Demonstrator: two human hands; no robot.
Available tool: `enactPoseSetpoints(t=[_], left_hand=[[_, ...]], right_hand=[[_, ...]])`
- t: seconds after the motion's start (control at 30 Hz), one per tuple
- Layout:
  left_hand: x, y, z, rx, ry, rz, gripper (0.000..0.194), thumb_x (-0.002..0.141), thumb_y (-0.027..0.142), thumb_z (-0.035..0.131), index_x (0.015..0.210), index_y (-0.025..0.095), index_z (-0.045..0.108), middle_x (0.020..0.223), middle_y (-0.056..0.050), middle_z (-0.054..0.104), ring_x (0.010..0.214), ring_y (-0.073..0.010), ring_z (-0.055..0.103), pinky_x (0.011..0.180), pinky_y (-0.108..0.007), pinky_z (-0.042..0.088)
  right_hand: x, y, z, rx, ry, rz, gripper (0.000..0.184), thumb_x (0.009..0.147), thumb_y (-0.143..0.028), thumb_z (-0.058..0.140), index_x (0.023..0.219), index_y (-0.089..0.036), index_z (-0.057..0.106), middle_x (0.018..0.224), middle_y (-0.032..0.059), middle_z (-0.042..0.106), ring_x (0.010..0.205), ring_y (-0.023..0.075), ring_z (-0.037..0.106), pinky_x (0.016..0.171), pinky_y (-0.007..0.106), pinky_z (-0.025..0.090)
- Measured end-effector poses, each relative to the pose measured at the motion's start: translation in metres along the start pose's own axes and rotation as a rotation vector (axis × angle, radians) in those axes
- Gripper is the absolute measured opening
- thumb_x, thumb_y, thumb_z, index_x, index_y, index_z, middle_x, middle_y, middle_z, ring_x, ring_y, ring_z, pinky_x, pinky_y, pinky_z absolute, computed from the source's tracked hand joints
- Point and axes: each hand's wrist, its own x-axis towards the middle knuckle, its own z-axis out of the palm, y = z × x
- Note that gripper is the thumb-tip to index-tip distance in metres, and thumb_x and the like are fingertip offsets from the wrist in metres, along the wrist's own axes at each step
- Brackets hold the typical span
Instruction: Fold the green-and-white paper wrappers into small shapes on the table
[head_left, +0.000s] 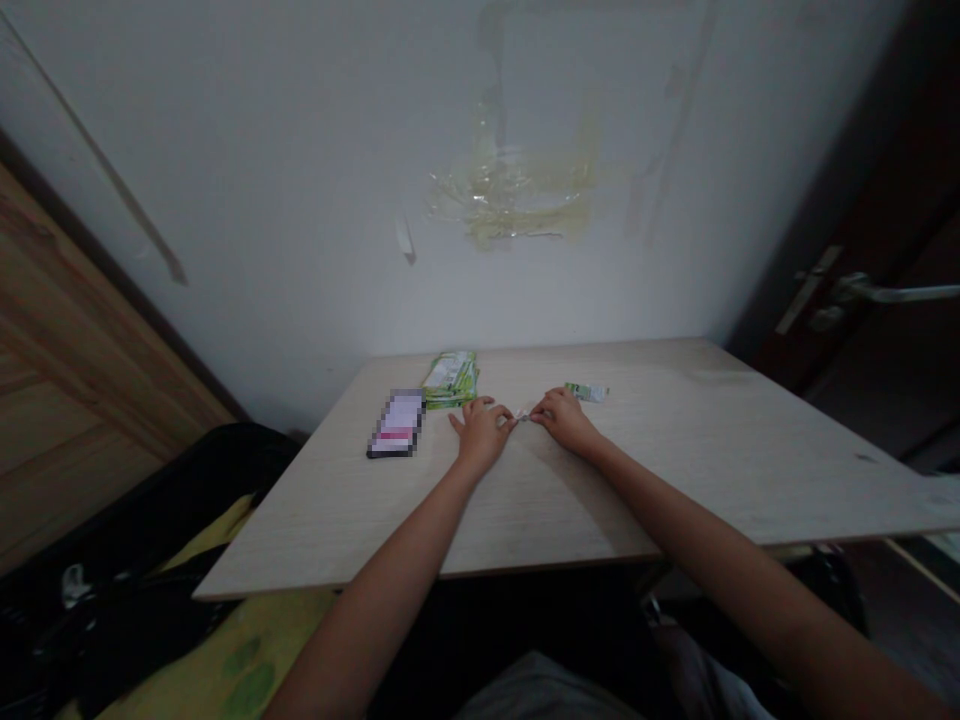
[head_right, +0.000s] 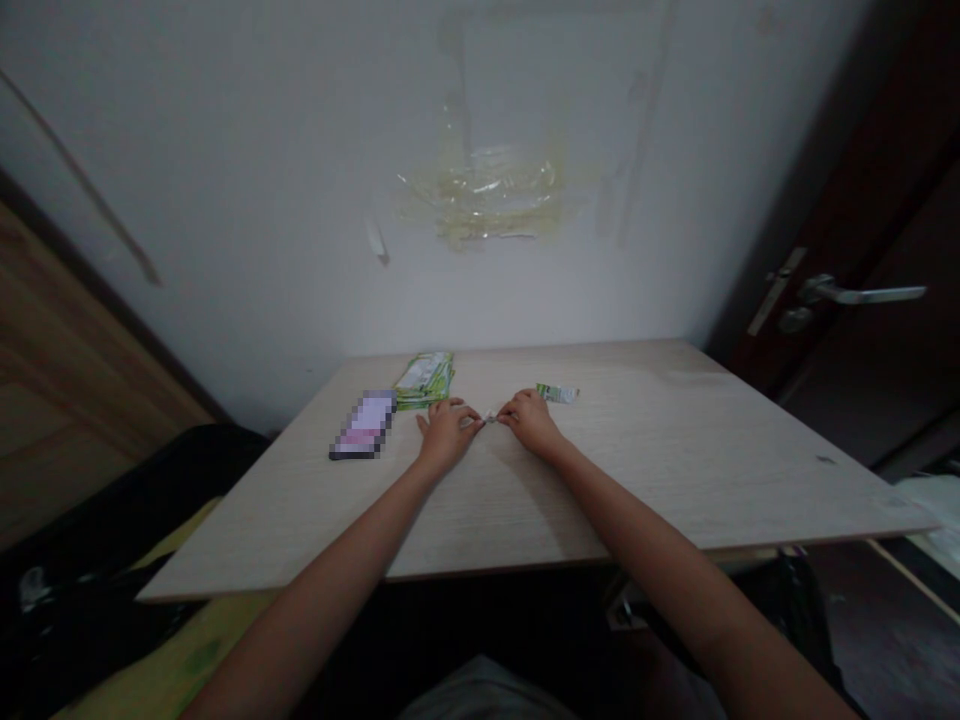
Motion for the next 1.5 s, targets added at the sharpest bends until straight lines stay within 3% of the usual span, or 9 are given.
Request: enactPoseSetpoints(t=[0.4, 0.83, 1.5], left_hand=[[0.004, 0.004, -0.001, -0.034, -0.009, -0.051, 0.019, 0.088, 0.044, 0.065, 0.093, 0.03, 0.078, 0.135, -0.007, 0.057, 0.133, -0.0319, 0.042, 0.114, -0.069, 0.022], [0.007, 0.006, 0.003, 0.002, 0.033, -0.05, 0.024, 0.088, 0.048, 0.063, 0.088, 0.029, 0.078, 0.135, -0.008, 0.058, 0.135, -0.0349, 0.04, 0.112, -0.074, 0.021], [0.01, 0.009, 0.005, 0.035, -0.026, -0.102, 0.021, 0.085, 0.046, 0.067, 0.089, 0.027, 0.077, 0.143, -0.007, 0.052, 0.139, -0.0359, 0.035, 0.112, -0.075, 0.019]], right_hand=[[-0.003, -0.003, 0.003, -0.058, 0.116, 0.192, 0.021, 0.088, -0.039, 0.068, 0.084, -0.022, 0.079, 0.098, 0.0123, 0.07, 0.111, 0.0314, 0.047, 0.101, 0.051, 0.033], [-0.003, -0.02, -0.002, -0.1, 0.022, 0.334, 0.029, 0.09, -0.044, 0.064, 0.092, -0.02, 0.08, 0.111, 0.0185, 0.066, 0.121, 0.0383, 0.045, 0.099, 0.057, 0.034], [0.003, -0.03, -0.007, -0.116, -0.072, 0.493, 0.031, 0.088, -0.046, 0.064, 0.095, -0.021, 0.081, 0.122, 0.0181, 0.064, 0.127, 0.0365, 0.042, 0.1, 0.048, 0.034]])
